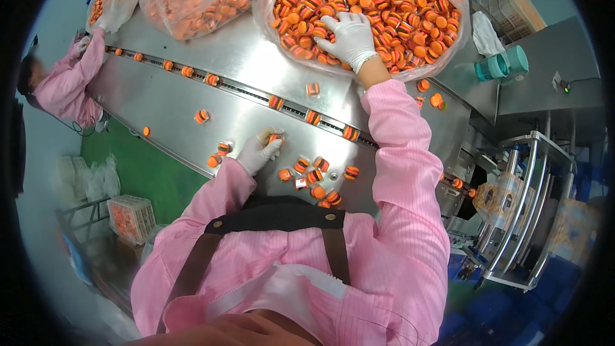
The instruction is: The person places small orange cylindrical food items onto a moving conveyor belt in a factory setting. They pick items from a large pile on the table and arrange them in a line on the belt, occasionally adjusting their position. Another worker is visible in the background performing a similar task.
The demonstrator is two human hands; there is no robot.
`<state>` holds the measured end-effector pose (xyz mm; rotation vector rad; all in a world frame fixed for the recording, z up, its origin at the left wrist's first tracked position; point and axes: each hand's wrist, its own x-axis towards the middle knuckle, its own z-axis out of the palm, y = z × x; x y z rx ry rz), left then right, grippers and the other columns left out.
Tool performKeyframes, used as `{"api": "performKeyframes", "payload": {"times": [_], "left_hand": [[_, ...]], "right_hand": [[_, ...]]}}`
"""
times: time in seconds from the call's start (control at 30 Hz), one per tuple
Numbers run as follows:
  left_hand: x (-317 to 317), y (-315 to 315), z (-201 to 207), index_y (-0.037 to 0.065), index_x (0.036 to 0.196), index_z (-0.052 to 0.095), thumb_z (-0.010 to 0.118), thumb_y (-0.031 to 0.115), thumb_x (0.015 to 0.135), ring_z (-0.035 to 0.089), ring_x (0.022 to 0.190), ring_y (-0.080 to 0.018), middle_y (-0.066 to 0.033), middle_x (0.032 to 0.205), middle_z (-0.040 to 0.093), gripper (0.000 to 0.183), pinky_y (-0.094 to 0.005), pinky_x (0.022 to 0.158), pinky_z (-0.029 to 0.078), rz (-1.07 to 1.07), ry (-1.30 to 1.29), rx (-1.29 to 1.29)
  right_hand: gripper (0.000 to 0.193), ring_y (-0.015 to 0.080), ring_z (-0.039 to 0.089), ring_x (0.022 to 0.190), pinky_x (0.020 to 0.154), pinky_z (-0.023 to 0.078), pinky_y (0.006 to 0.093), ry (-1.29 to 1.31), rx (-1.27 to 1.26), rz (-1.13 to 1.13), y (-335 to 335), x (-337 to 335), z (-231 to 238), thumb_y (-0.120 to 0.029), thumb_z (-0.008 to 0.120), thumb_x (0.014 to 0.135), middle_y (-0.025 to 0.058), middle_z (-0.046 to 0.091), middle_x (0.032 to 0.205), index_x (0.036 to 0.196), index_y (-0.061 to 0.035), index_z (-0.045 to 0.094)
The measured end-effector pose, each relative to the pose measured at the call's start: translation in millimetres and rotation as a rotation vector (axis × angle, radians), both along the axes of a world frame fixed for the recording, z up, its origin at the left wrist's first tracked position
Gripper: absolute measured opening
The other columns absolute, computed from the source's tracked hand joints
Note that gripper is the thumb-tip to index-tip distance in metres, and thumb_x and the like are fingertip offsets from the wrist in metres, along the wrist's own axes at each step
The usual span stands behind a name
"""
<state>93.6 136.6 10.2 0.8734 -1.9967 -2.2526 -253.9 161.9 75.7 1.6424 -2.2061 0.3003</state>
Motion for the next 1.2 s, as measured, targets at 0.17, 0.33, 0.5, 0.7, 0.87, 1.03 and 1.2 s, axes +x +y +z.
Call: {"api": "performKeyframes", "payload": {"times": [0.17, 0.33, 0.5, 0.7, 0.87, 1.03, 1.2], "left_hand": [[-1, 3, -6, 0.004, 0.115, 0.059, 0.060, 0.011, 0.092, 0.052, 0.064, -0.0061, 0.0000, 0.086, 0.057, 0.024, -0.0201, 0.057, 0.044, 0.040, 0.060, -0.011], [0, 1, -10, 0.003, 0.118, 0.059, 0.059, 0.010, 0.092, 0.053, 0.066, -0.0063, -0.0010, 0.089, 0.058, 0.026, -0.0202, 0.061, 0.046, 0.020, 0.072, -0.043], [0, 1, -7, 0.003, 0.120, 0.057, 0.059, 0.010, 0.092, 0.052, 0.068, -0.0066, -0.0008, 0.088, 0.057, 0.028, -0.0204, 0.062, 0.046, 0.012, 0.055, -0.019], [0, 3, -3, 0.003, 0.120, 0.058, 0.058, 0.010, 0.093, 0.052, 0.070, -0.0068, -0.0013, 0.091, 0.059, 0.028, -0.0210, 0.064, 0.046, 0.015, 0.041, -0.042], [0, 3, -6, 0.002, 0.115, 0.058, 0.059, 0.008, 0.092, 0.053, 0.068, -0.0067, -0.0032, 0.092, 0.060, 0.024, -0.0205, 0.061, 0.047, 0.029, 0.048, -0.086], [1, 5, -7, 0.002, 0.113, 0.059, 0.059, 0.006, 0.091, 0.054, 0.066, -0.0064, -0.0040, 0.092, 0.060, 0.022, -0.0197, 0.059, 0.046, 0.069, 0.071, -0.082], [2, 5, -5, 0.002, 0.113, 0.059, 0.058, 0.004, 0.091, 0.054, 0.066, -0.0063, -0.0036, 0.092, 0.061, 0.022, -0.0192, 0.058, 0.045, 0.055, 0.080, -0.069]], "right_hand": [[0.048, 0.0260, 0.055, 0.104, 0.092, 0.038, 0.0433, 0.017, -0.060, 0.036, 5, 4, -7, -0.051, 0.064, 0.076, 0.0083, 0.060, 0.104, 0.114, -0.0215, 0.063], [0.048, 0.0308, 0.054, 0.103, 0.085, 0.046, 0.0423, -0.047, -0.026, 0.104, 13, 13, -6, -0.044, 0.068, 0.075, 0.0125, 0.060, 0.107, 0.115, -0.0179, 0.062], [0.052, 0.0362, 0.054, 0.104, 0.085, 0.046, 0.0458, 0.056, -0.074, 0.181, 26, 22, -16, -0.045, 0.067, 0.075, 0.0159, 0.058, 0.114, 0.121, -0.0206, 0.058], [0.056, 0.0367, 0.048, 0.113, 0.097, 0.040, 0.0491, 0.051, -0.032, 0.250, 54, 32, -37, -0.039, 0.068, 0.074, 0.0137, 0.050, 0.129, 0.126, -0.0244, 0.053], [0.057, 0.0328, 0.030, 0.137, 0.112, 0.023, 0.0526, -0.050, 0.213, 0.296, 74, 43, -33, -0.022, 0.061, 0.079, 0.0082, 0.039, 0.145, 0.134, -0.0278, 0.048], [0.063, 0.0281, 0.026, 0.140, 0.112, 0.018, 0.0582, -0.084, 0.341, 0.269, 105, 60, 3, -0.015, 0.058, 0.077, 0.0035, 0.031, 0.151, 0.137, -0.0291, 0.046], [0.043, 0.0281, 0.047, 0.121, 0.101, 0.035, 0.0497, -0.294, 0.046, -0.173, 187, 84, 25, -0.018, 0.063, 0.076, 0.0059, 0.055, 0.123, 0.118, -0.0165, 0.058]]}}
